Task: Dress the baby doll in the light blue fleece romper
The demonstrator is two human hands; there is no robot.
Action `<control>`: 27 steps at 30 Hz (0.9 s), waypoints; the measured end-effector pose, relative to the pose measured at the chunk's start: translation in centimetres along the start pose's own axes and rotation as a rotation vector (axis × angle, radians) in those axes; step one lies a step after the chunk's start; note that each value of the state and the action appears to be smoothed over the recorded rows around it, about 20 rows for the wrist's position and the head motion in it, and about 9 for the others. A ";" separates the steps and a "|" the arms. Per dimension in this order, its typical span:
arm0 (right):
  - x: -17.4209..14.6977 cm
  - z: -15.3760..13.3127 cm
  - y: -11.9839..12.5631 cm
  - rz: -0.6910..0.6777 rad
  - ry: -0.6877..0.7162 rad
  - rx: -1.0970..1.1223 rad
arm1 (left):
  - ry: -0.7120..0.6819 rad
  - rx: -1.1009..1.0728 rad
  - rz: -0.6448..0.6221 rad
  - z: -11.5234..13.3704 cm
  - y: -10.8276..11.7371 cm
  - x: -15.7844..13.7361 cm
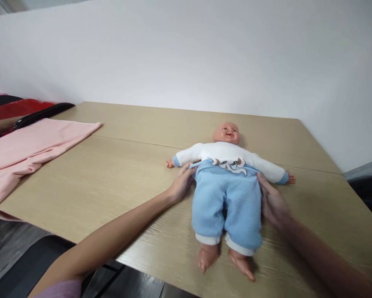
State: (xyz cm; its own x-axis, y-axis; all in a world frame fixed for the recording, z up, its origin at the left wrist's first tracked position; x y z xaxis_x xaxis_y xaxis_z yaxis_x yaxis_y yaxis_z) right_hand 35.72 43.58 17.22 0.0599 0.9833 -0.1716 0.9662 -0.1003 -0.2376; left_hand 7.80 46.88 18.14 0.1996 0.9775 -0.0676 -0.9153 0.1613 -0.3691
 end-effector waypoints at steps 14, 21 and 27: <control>1.1 -4.4 2.3 -0.442 0.562 -0.923 | -0.366 0.906 -0.566 3.2 -0.7 -2.0; -0.2 -3.5 1.4 -0.251 0.244 -0.411 | -0.288 0.686 -0.529 3.7 -0.9 -1.9; -0.5 -0.5 1.0 -0.033 0.019 -0.108 | -0.086 0.281 -0.335 2.0 -0.4 -1.3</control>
State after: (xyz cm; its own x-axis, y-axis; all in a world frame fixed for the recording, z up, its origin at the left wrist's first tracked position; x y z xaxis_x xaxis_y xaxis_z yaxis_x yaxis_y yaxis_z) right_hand 36.76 43.09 17.53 0.0311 0.9887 -0.1467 0.9891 -0.0516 -0.1378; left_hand 7.20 45.84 20.20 0.4826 0.8708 0.0940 -0.8669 0.4902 -0.0903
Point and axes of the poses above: each hand's wrist, its own x-axis towards the middle knuckle, its own y-axis out of the back of the hand, z = x × y, the point moved 9 cm from there along x, towards the middle knuckle, and after that the axes turned 1 degree about y, right-handed, at the moved point
